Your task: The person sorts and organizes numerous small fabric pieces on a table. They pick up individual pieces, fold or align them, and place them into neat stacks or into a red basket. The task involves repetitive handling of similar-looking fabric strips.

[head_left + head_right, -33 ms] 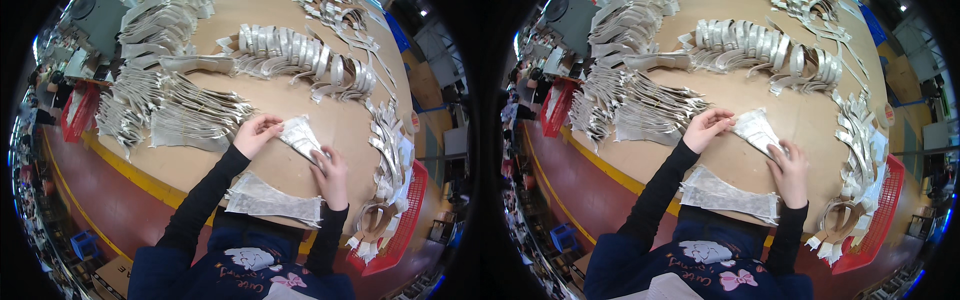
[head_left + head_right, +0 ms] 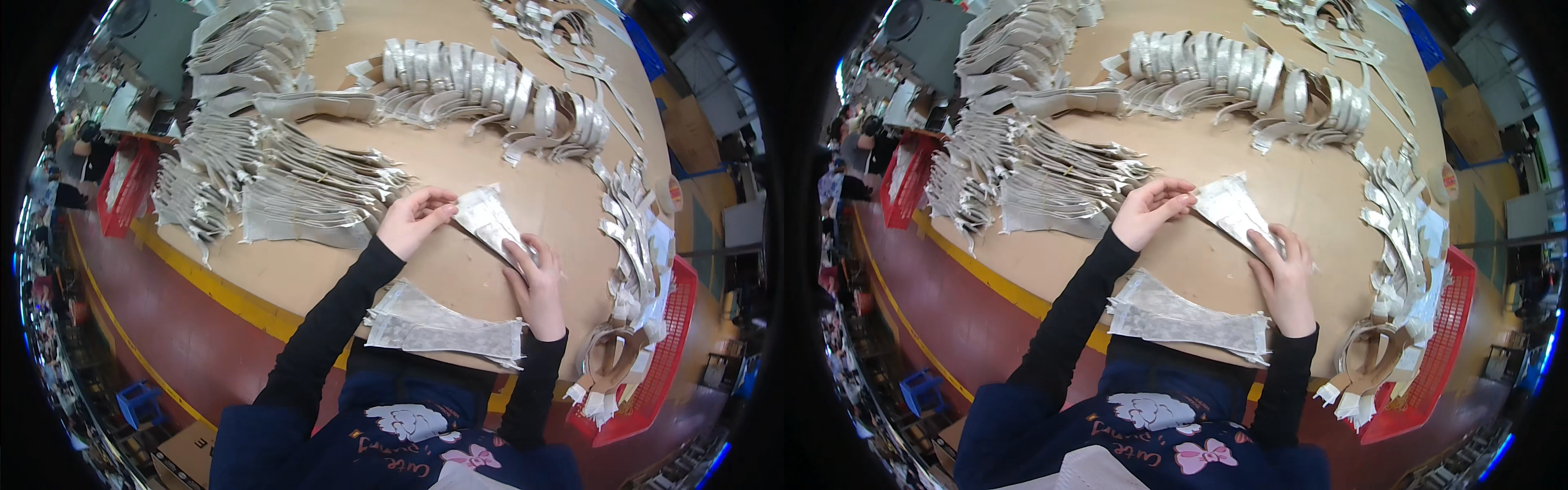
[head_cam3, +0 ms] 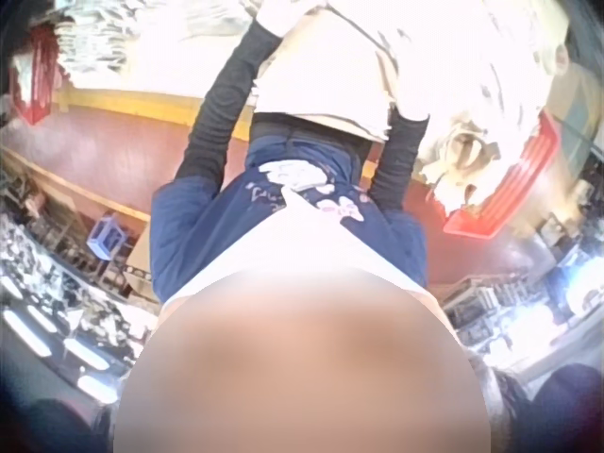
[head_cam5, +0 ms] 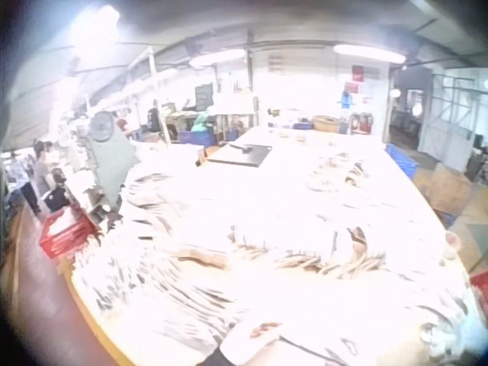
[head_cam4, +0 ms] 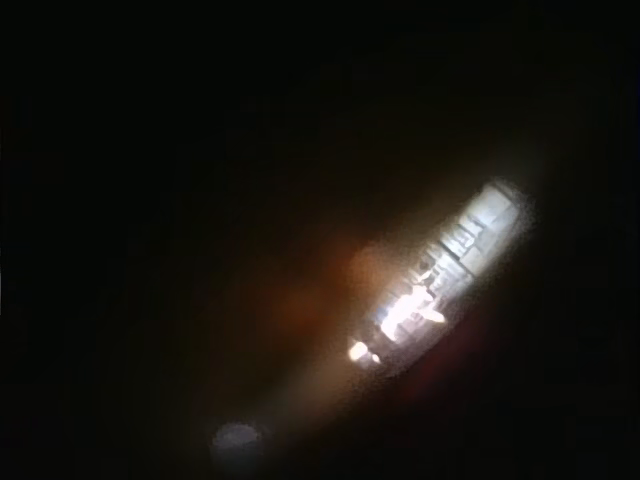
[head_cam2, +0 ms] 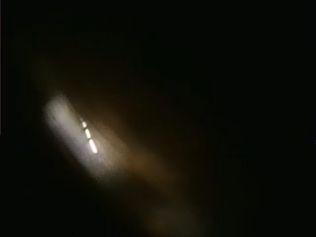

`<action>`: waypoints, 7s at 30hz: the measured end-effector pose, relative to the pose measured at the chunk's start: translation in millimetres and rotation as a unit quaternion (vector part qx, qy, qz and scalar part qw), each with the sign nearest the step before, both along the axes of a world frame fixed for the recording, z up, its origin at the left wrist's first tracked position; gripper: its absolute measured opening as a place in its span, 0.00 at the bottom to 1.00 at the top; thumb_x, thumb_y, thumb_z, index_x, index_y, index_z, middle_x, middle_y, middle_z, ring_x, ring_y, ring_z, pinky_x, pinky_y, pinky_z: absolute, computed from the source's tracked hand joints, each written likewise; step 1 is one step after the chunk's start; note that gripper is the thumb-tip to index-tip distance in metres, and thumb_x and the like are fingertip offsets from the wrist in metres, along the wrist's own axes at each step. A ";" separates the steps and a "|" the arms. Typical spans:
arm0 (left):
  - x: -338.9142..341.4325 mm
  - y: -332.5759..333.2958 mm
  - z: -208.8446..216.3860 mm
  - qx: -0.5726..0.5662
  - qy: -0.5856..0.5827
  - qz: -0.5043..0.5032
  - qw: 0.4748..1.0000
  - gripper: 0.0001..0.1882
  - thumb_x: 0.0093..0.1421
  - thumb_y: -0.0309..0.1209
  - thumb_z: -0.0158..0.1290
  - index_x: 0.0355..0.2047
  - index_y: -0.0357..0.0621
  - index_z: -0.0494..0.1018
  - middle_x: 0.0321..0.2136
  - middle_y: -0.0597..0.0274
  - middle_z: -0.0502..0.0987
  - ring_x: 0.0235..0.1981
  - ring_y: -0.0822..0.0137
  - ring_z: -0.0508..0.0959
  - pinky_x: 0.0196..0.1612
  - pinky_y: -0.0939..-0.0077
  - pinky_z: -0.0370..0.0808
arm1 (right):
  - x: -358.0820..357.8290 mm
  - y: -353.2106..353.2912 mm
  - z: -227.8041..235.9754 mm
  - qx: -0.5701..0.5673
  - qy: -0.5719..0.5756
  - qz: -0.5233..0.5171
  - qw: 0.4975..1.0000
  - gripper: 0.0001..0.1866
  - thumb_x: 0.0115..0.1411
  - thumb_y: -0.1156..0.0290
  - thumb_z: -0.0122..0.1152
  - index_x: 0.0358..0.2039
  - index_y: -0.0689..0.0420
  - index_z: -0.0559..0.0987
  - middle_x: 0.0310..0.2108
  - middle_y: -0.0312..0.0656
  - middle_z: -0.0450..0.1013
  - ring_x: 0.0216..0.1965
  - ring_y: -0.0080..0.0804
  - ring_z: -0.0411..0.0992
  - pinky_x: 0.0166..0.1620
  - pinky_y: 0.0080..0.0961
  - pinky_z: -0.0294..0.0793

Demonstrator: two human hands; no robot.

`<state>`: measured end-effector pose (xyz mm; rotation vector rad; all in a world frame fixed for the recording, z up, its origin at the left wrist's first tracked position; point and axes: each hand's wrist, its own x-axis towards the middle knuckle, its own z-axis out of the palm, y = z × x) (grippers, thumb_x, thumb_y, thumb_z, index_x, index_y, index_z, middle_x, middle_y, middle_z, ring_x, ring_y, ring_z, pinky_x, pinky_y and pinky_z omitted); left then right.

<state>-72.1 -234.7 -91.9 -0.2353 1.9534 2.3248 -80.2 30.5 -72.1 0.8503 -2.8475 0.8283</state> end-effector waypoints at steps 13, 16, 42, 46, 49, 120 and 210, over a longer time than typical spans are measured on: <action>-17.4 15.5 -7.6 -0.029 -0.063 -0.005 0.998 0.24 0.61 0.24 0.59 0.56 0.34 0.67 0.37 0.61 0.78 0.35 0.75 0.79 0.39 0.84 0.77 | -3.5 -3.4 7.4 -0.107 0.033 0.014 0.994 0.15 0.54 0.76 0.66 0.44 0.57 0.81 0.47 0.43 0.74 0.50 0.44 0.70 0.54 0.37 0.69; -12.1 15.4 -3.4 0.042 -0.080 -0.013 0.996 0.19 0.60 0.23 0.59 0.52 0.34 0.71 0.36 0.62 0.79 0.35 0.76 0.79 0.38 0.85 0.76 | -0.2 -7.9 13.1 -0.171 0.029 0.017 0.985 0.12 0.54 0.80 0.65 0.40 0.59 0.82 0.42 0.43 0.76 0.43 0.40 0.75 0.46 0.31 0.74; 1.7 18.5 -25.1 -0.178 0.068 -0.222 0.956 0.08 0.58 0.20 0.61 0.36 0.38 0.73 0.27 0.69 0.74 0.28 0.78 0.74 0.32 0.83 0.73 | -0.2 -20.9 -34.0 -0.257 0.083 0.046 0.962 0.09 0.56 0.67 0.61 0.27 0.60 0.78 0.31 0.44 0.74 0.36 0.43 0.74 0.41 0.35 0.76; -11.9 9.7 -37.0 -0.092 0.048 -0.223 0.969 0.17 0.60 0.19 0.57 0.49 0.37 0.71 0.33 0.65 0.77 0.29 0.74 0.77 0.34 0.80 0.76 | -1.6 -9.6 -21.1 -0.332 0.088 0.021 0.939 0.07 0.57 0.69 0.60 0.28 0.60 0.78 0.31 0.44 0.74 0.37 0.43 0.74 0.41 0.35 0.74; -15.3 -0.4 -41.4 -0.083 -0.013 -0.150 0.985 0.17 0.61 0.19 0.56 0.50 0.36 0.70 0.32 0.65 0.76 0.28 0.75 0.76 0.32 0.83 0.74 | 11.4 1.7 -9.4 -0.403 0.126 -0.002 0.907 0.06 0.58 0.71 0.60 0.31 0.60 0.78 0.32 0.44 0.73 0.39 0.43 0.73 0.43 0.36 0.74; -30.8 -13.7 -38.5 -0.122 -0.079 -0.173 0.974 0.04 0.60 0.26 0.53 0.33 0.40 0.76 0.21 0.76 0.68 0.22 0.83 0.63 0.26 0.88 0.56 | 73.3 281.1 -31.0 -0.025 0.133 -0.549 0.825 0.14 0.59 0.70 0.62 0.46 0.51 0.83 0.34 0.42 0.68 0.40 0.40 0.67 0.47 0.36 0.68; -14.3 27.8 -3.6 -0.020 0.022 -0.028 0.999 0.09 0.62 0.23 0.59 0.40 0.29 0.79 0.32 0.57 0.81 0.31 0.72 0.81 0.35 0.79 0.82 | -36.8 -52.0 5.2 -0.065 0.190 0.068 0.977 0.10 0.50 0.74 0.61 0.35 0.59 0.77 0.34 0.41 0.77 0.32 0.34 0.78 0.33 0.27 0.77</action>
